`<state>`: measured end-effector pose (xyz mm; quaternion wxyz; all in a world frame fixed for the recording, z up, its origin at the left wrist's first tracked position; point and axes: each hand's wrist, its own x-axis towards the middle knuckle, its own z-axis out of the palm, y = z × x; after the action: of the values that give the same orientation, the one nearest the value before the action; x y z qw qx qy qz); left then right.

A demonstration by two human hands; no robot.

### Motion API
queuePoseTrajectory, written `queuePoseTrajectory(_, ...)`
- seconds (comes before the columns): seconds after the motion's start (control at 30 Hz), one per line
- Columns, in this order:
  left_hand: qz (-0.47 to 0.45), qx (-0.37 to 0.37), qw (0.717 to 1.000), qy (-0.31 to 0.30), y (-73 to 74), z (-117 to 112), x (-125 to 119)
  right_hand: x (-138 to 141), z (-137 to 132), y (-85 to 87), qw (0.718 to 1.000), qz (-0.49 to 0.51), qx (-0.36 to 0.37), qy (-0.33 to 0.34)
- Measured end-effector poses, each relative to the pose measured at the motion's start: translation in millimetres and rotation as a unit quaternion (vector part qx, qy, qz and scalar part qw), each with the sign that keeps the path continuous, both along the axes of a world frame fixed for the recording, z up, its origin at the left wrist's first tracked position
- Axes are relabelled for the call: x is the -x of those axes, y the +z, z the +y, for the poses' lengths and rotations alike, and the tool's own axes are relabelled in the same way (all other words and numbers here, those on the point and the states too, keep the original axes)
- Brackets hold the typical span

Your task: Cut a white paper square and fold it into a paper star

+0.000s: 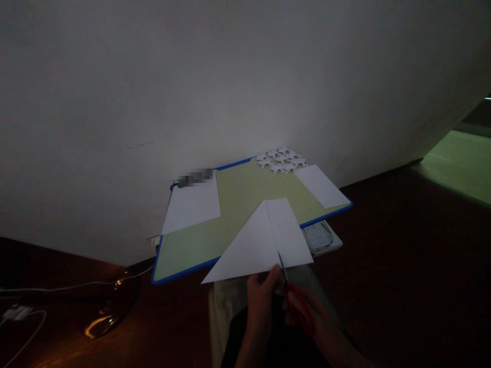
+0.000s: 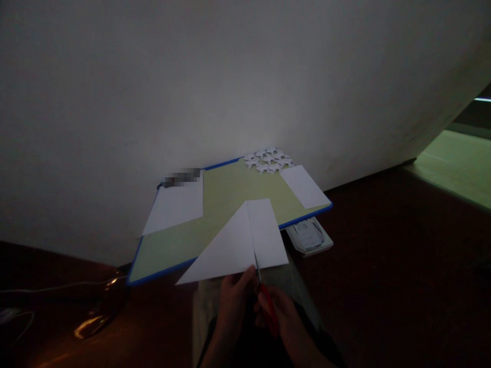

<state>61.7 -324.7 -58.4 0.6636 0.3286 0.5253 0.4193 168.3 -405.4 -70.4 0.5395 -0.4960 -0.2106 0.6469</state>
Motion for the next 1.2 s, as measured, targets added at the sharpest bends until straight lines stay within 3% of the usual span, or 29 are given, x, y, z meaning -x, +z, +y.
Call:
queuePoseTrajectory(0.77,-0.028,0.031,0.999,-0.026,-20.6,0.2,1.1,3.3,1.2,-10.5,1.0,0.013,0.003,-0.01)
queuePoseTrajectory(1.2,-0.027,0.02,0.999,-0.012,-10.4,-3.0,1.4,2.0,-0.9,-14.6,1.0,0.017,-0.004,0.004)
